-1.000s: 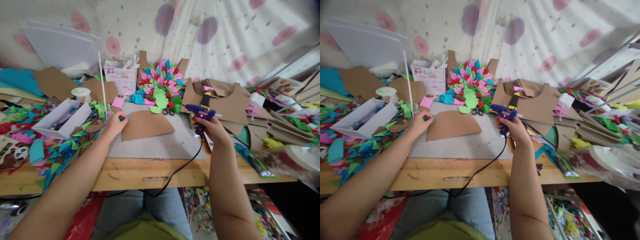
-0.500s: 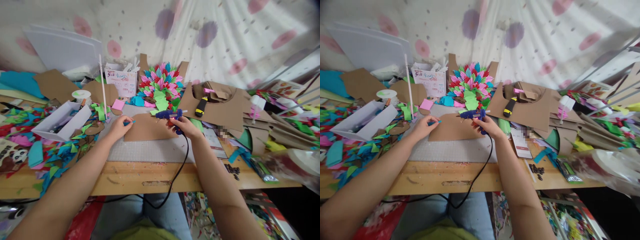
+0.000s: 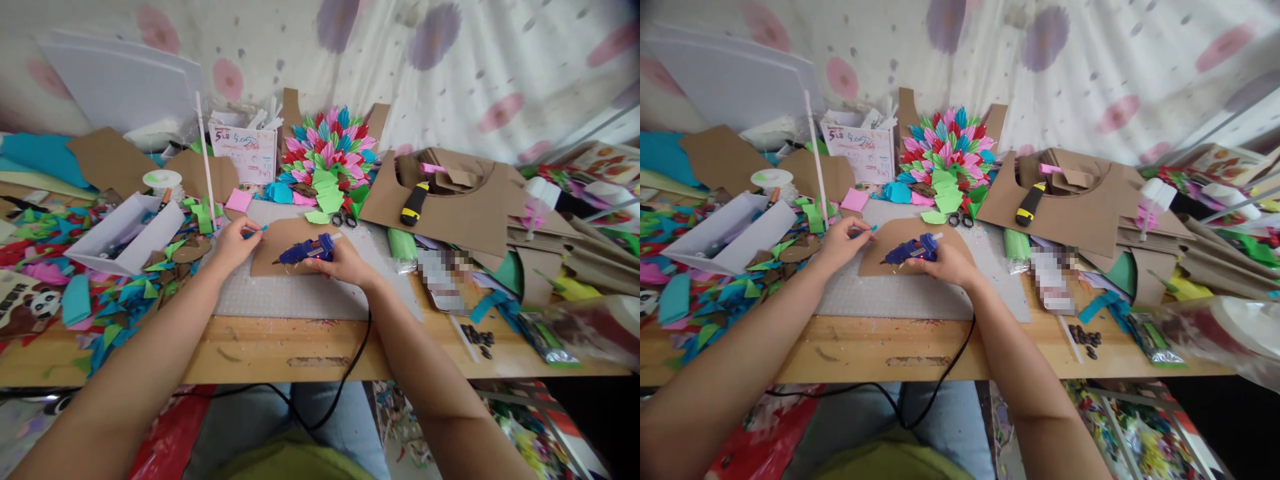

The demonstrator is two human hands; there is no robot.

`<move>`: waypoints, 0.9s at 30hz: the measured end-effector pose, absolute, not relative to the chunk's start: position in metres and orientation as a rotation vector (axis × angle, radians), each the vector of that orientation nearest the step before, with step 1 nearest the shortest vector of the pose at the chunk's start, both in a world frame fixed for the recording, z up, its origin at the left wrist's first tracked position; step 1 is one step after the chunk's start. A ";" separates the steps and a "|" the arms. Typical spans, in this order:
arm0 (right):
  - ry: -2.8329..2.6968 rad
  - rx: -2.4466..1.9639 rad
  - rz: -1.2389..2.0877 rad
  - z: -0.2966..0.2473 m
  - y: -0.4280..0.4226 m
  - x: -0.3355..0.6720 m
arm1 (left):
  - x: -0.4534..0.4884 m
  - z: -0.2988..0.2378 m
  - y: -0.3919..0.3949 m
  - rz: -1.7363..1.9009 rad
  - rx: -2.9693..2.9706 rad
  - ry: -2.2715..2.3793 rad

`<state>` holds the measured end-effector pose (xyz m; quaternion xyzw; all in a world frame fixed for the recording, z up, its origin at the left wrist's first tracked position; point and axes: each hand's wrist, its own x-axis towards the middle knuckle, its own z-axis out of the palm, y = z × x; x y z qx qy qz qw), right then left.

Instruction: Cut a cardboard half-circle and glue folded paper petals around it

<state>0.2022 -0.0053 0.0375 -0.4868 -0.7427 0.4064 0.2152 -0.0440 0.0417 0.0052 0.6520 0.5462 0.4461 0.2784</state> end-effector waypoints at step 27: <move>-2.405 -1.419 0.825 0.055 -0.007 0.179 | -0.050 -0.014 0.052 1.095 1.821 1.377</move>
